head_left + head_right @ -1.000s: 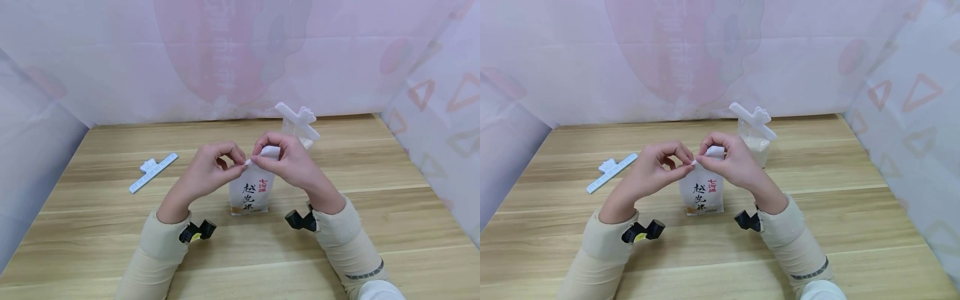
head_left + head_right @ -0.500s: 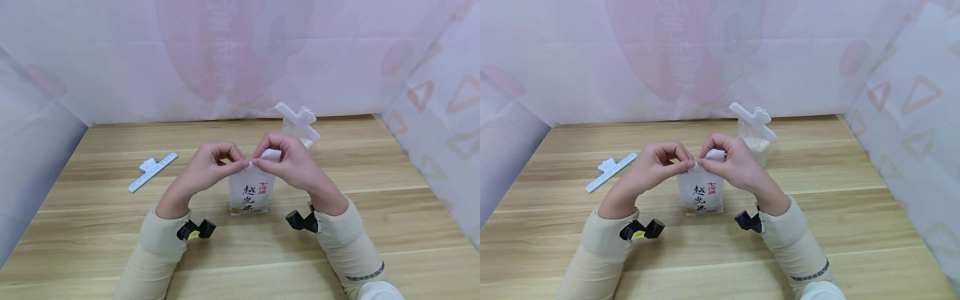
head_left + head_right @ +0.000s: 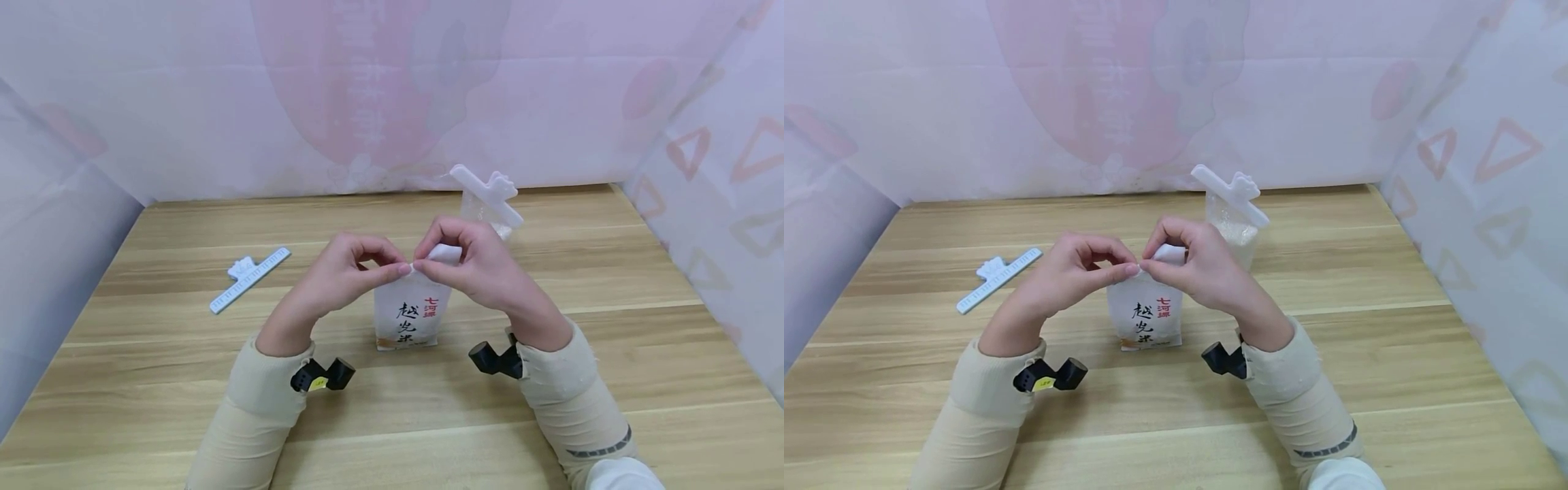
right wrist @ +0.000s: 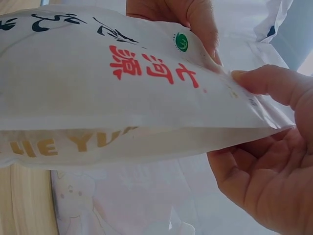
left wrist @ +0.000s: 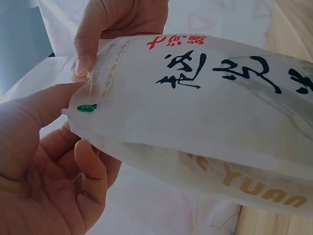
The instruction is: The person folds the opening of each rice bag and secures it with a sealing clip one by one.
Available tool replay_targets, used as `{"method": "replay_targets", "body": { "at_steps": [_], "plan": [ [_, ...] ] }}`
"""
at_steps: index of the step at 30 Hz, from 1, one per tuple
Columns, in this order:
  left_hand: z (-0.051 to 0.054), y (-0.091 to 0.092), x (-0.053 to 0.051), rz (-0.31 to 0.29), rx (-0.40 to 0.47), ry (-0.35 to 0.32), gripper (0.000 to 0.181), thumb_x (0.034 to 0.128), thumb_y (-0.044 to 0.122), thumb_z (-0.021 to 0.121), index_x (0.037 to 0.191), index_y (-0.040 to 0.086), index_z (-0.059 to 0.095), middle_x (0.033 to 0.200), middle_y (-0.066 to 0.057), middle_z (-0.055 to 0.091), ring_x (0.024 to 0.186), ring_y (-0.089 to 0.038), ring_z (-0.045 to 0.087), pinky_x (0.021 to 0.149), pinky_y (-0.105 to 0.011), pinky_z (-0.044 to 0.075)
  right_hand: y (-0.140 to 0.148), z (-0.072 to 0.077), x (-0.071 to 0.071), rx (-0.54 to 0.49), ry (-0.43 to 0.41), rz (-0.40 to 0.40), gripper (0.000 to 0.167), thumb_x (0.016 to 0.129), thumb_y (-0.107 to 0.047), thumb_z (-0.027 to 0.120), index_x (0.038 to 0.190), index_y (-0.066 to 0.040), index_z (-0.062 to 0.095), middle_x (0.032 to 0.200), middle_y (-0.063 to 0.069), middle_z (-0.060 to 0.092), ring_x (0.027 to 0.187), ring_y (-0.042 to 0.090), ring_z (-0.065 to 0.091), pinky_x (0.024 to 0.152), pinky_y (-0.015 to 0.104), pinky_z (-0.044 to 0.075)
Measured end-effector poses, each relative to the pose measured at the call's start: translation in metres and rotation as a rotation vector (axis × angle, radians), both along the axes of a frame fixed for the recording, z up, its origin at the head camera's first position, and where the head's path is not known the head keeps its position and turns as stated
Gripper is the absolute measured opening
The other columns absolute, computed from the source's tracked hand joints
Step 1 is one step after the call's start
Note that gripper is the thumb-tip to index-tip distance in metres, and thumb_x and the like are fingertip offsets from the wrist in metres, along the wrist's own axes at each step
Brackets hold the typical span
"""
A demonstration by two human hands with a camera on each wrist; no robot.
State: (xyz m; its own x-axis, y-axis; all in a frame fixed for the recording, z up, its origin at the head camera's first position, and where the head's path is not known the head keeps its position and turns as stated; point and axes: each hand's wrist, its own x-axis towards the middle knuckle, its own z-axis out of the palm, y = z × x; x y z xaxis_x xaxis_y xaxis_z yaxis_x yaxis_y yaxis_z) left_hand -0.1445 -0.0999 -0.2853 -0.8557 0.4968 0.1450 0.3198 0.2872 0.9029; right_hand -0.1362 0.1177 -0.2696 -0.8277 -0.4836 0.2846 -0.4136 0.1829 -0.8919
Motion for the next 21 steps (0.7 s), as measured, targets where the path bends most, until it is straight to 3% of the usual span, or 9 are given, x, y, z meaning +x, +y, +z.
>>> {"method": "replay_targets", "body": {
  "at_steps": [6, 12, 21],
  "plan": [
    [-0.0009, 0.0024, 0.0001, 0.006, -0.008, 0.038, 0.007, 0.0920, 0.010, 0.071, 0.090, 0.004, 0.074, 0.089, -0.007, 0.071, 0.083, -0.016, 0.063, 0.067, -0.027, 0.055, -0.0030, 0.0011, 0.0011, 0.052, 0.005, -0.057, 0.006, 0.087, 0.001, 0.069, 0.090, 0.001, 0.064, 0.088, 0.010, 0.065, 0.081, 0.018, 0.057, 0.070, 0.025, 0.049],
    [-0.0003, 0.0041, 0.0014, 0.017, -0.023, 0.068, 0.005, 0.0914, 0.010, 0.071, 0.089, 0.006, 0.074, 0.089, -0.007, 0.071, 0.084, -0.017, 0.063, 0.067, -0.028, 0.055, -0.0046, 0.0019, 0.0028, 0.117, -0.054, -0.130, 0.008, 0.086, -0.006, 0.076, 0.085, -0.002, 0.069, 0.083, 0.008, 0.064, 0.076, 0.020, 0.055, 0.065, 0.026, 0.048],
    [-0.0040, 0.0022, -0.0011, -0.017, 0.025, 0.061, 0.004, 0.0901, 0.007, 0.072, 0.091, 0.004, 0.075, 0.089, -0.007, 0.071, 0.082, -0.014, 0.063, 0.065, -0.025, 0.054, -0.0057, 0.0015, 0.0054, 0.144, -0.008, -0.158, 0.007, 0.085, -0.003, 0.076, 0.080, -0.001, 0.071, 0.076, 0.009, 0.065, 0.069, 0.019, 0.052, 0.060, 0.024, 0.045]
  ]
}}
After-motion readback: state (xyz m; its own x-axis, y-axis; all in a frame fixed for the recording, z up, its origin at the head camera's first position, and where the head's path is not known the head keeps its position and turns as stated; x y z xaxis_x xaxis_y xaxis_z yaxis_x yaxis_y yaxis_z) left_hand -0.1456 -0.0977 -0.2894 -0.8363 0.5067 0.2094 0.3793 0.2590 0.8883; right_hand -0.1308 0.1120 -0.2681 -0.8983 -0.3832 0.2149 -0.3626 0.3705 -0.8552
